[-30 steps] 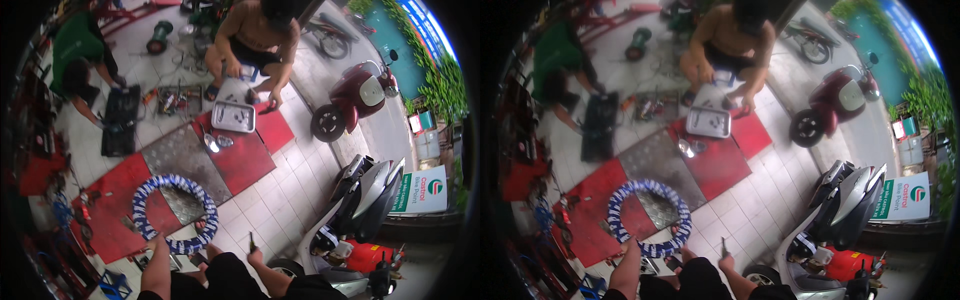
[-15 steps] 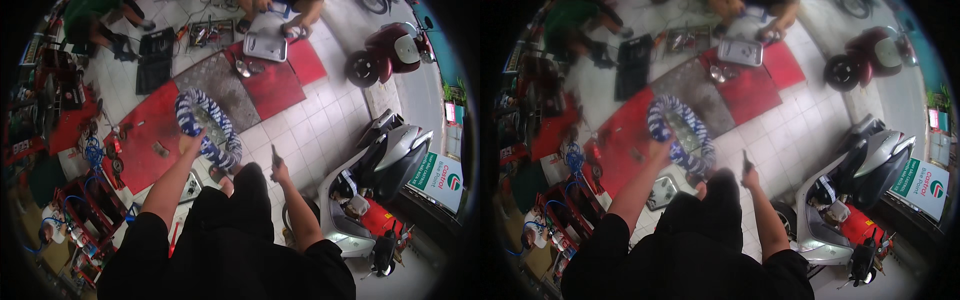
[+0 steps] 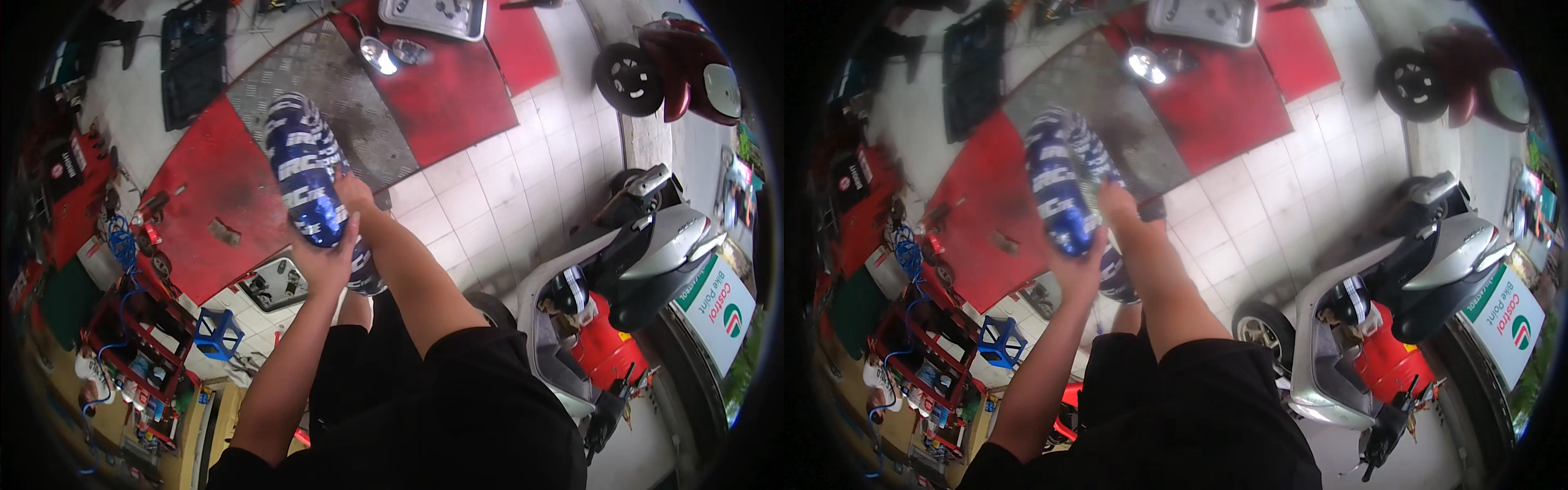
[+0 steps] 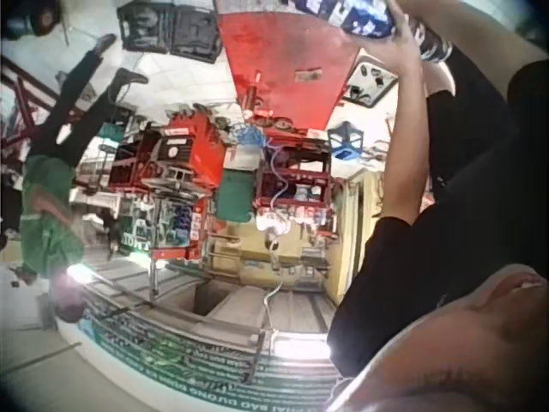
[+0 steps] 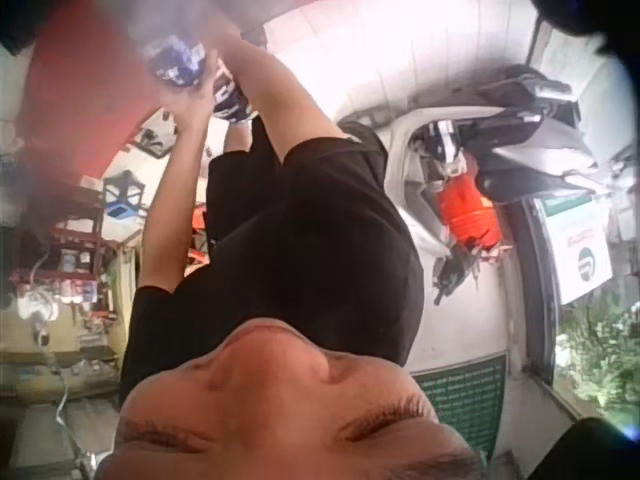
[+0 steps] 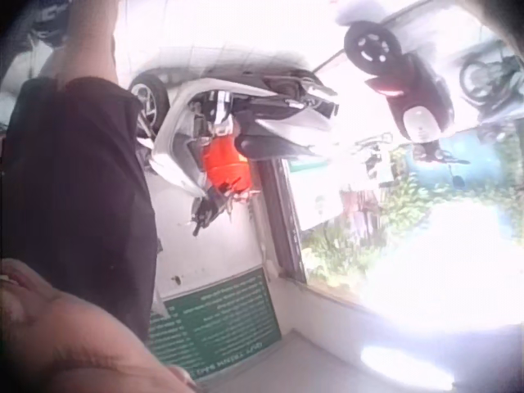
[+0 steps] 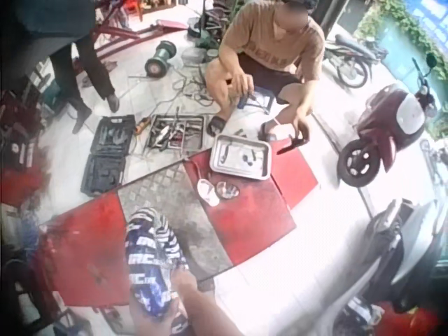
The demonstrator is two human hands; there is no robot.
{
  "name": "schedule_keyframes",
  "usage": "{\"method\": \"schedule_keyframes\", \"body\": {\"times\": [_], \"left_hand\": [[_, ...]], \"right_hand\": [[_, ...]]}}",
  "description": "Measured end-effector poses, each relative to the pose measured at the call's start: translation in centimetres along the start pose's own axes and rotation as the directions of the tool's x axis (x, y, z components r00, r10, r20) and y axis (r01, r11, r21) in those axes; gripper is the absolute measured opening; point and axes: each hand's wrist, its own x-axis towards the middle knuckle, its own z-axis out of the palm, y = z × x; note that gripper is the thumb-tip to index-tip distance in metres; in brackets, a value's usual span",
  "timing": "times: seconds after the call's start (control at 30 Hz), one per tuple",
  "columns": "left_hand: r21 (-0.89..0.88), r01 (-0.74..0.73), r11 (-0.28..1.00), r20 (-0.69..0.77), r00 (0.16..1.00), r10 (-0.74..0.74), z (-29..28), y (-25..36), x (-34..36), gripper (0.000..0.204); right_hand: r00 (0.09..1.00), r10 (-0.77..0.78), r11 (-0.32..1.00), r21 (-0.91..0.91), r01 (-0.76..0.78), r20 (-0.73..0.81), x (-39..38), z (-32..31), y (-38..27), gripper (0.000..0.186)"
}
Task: The person unwraps a tire using a tool, removes the wrapping by hand, and places the tire and the plastic wrapping on the ground before sorting small components in a tray.
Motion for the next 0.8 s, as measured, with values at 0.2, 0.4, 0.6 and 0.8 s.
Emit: {"method": "schedule_keyframes", "body": {"times": [0.2,0.4,0.6,0.8], "left_hand": [[0.033,0.016,0.999,0.049,0.999,-0.018,-1.3,-0.8,0.3,0.078],[0.077,0.021,0.997,0.046,0.999,-0.024,-1.5,-0.5,-0.1,0.076],[0.034,0.004,0.999,0.025,1.0,-0.005,-1.4,-0.3,0.0,0.074],[0.009,0.033,0.999,-0.011,0.999,-0.033,-1.6,-0.8,-0.6,0.076]], "right_hand": [[0.994,-0.101,0.987,-0.127,0.095,-0.044,1.1,-0.8,-2.6,0.06],[0.998,0.05,0.998,-0.034,-0.049,0.041,0.2,-0.9,-4.6,0.06],[0.994,0.103,0.995,0.001,-0.103,0.035,0.2,-0.4,-5.0,0.062],[0.992,0.098,0.995,0.022,-0.1,0.079,0.2,0.0,-4.7,0.057]]}}
